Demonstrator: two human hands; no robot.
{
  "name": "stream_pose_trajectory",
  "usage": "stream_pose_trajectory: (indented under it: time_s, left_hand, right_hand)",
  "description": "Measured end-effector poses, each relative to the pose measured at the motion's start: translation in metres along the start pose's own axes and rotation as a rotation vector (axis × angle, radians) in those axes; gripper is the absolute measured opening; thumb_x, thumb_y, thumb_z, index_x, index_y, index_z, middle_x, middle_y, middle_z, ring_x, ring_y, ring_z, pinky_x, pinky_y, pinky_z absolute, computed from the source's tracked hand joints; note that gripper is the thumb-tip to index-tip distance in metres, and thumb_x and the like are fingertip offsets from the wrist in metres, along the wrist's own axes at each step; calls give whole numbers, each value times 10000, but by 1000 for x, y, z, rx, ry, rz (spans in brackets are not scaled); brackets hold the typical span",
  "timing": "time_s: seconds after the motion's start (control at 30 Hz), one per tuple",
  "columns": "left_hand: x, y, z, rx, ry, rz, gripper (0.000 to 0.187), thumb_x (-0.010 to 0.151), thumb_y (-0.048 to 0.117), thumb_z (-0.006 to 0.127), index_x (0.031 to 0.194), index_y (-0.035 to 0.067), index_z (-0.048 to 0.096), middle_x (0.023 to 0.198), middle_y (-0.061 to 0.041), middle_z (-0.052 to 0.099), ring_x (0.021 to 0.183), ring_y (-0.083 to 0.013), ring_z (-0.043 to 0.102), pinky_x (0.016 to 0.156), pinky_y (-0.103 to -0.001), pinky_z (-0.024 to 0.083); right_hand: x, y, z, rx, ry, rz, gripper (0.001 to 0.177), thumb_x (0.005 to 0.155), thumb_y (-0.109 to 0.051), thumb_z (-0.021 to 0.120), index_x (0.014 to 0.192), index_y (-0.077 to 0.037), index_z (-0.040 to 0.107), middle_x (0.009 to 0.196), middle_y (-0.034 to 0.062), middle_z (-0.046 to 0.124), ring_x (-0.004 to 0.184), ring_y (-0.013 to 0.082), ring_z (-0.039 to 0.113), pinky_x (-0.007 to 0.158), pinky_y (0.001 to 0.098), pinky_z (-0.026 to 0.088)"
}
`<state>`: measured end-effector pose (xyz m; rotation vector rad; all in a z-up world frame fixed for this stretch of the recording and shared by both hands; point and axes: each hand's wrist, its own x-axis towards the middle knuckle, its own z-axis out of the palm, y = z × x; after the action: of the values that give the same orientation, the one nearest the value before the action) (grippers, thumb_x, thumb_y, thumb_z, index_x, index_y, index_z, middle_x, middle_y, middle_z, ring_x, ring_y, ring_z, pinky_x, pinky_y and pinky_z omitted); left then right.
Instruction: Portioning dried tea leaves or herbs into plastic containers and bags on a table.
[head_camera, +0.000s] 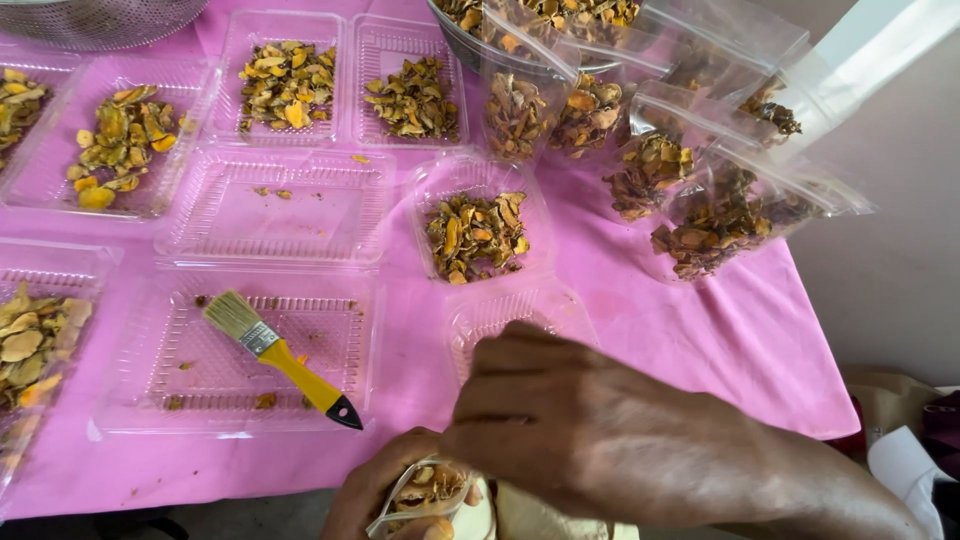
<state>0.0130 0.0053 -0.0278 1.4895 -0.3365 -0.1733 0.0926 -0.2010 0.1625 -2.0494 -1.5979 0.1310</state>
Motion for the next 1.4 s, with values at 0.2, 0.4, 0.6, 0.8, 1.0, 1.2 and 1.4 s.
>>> stream_pose_trajectory:
  time_s: [0.2,0.4,0.6,0.8,1.0,1.2,1.4]
  left_hand:
    - [2,-10,-4,-117,-87,104,536,911,471,759,1228,52,656,1016,-158,784,897,-230,809,757,-299,608]
    - [1,-69,-24,-279,-317,132,578,977,366,791,1362,5,556,1201,-219,653,1058,-307,745,861,-379,621]
    - [-7,-166,-47,27,-417,212,710,1032,676,554,1357,48,622,1359,-137,663,1272,-288,625,1071,-426,477]
    - [-15,-216,-54,87,-533,229,761,1009,757,532,1408,113,608,1417,-106,642,1299,-293,596,1105,-434,435]
    - [-12,-208,-53,80,-529,233,841,1007,818,482,1404,87,606,1417,-113,634,1303,-295,586,1106,-449,429]
    - [3,-55,-20,-275,-309,93,518,953,252,801,1353,29,561,1176,-222,672,1023,-316,777,819,-375,640]
    - [-2,-5,8,-225,45,-90,486,832,339,801,1196,35,696,870,-200,844,746,-202,776,628,-275,559]
  right_hand:
    - [-55,49,20,-378,-31,166,159,1012,-175,601,1129,-79,652,1019,80,655,919,291,570,800,432,468]
    - [-76,63,34,-512,-140,261,175,897,-210,751,1031,-137,667,962,45,655,913,275,563,743,434,445]
    - [-67,61,47,-239,-203,178,194,914,-179,756,1088,-141,680,978,64,627,967,288,532,785,445,416]
    - [-60,85,64,-120,-247,146,128,1002,-264,666,1020,-137,673,986,54,612,950,279,522,809,438,394]
    - [-59,86,67,-174,-170,104,165,1030,-196,632,893,-105,612,905,54,582,858,258,502,772,416,391]
    - [-45,68,42,-103,-93,129,157,1011,-142,616,868,-89,579,830,66,577,781,255,490,733,411,411]
    - [-13,8,13,10,106,27,114,1041,-131,581,950,-62,582,857,67,576,785,275,517,735,395,453]
